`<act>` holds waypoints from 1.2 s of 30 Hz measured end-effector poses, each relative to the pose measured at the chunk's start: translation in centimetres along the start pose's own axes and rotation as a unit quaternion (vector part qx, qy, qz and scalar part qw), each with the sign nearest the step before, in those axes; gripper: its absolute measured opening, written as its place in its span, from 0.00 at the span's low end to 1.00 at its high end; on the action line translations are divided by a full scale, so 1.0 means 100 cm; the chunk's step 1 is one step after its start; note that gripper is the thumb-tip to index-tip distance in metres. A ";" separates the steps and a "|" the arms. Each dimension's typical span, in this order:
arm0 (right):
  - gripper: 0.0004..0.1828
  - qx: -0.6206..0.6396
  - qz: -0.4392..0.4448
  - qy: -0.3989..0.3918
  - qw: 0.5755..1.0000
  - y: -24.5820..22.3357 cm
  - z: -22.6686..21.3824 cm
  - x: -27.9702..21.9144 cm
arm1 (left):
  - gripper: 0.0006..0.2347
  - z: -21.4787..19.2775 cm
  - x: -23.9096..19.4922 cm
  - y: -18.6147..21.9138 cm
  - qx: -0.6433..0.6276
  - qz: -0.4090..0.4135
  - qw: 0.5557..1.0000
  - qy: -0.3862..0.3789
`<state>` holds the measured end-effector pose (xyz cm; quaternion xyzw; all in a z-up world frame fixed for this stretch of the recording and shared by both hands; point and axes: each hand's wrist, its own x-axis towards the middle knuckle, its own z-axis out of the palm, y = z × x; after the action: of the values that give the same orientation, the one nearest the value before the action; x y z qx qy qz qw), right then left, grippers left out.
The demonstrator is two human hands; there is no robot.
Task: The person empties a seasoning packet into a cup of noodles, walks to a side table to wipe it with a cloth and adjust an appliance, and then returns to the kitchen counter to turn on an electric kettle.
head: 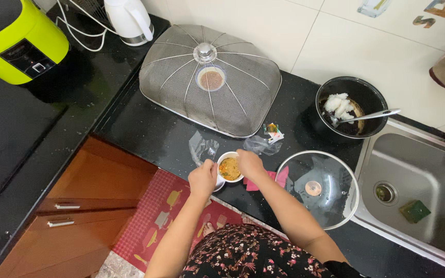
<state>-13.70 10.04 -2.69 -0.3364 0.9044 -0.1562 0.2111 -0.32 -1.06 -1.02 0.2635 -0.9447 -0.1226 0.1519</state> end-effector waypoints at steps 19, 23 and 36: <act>0.17 0.053 0.100 0.122 0.986 0.044 -0.091 0.014 | 0.27 -0.011 0.064 -0.045 -0.054 -0.143 0.968 -0.199; 0.20 -0.001 0.089 0.082 0.993 0.073 -0.094 0.019 | 0.32 0.007 0.072 -0.032 0.053 -0.099 0.950 -0.292; 0.07 -0.074 0.066 0.050 0.994 0.099 -0.076 0.027 | 0.06 0.030 0.043 -0.069 -0.104 -0.166 0.980 -0.044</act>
<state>-24.61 16.45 -1.08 -0.2828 0.9429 -0.0916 0.1503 -1.70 -8.64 -5.00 0.3939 -0.8756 -0.2552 0.1138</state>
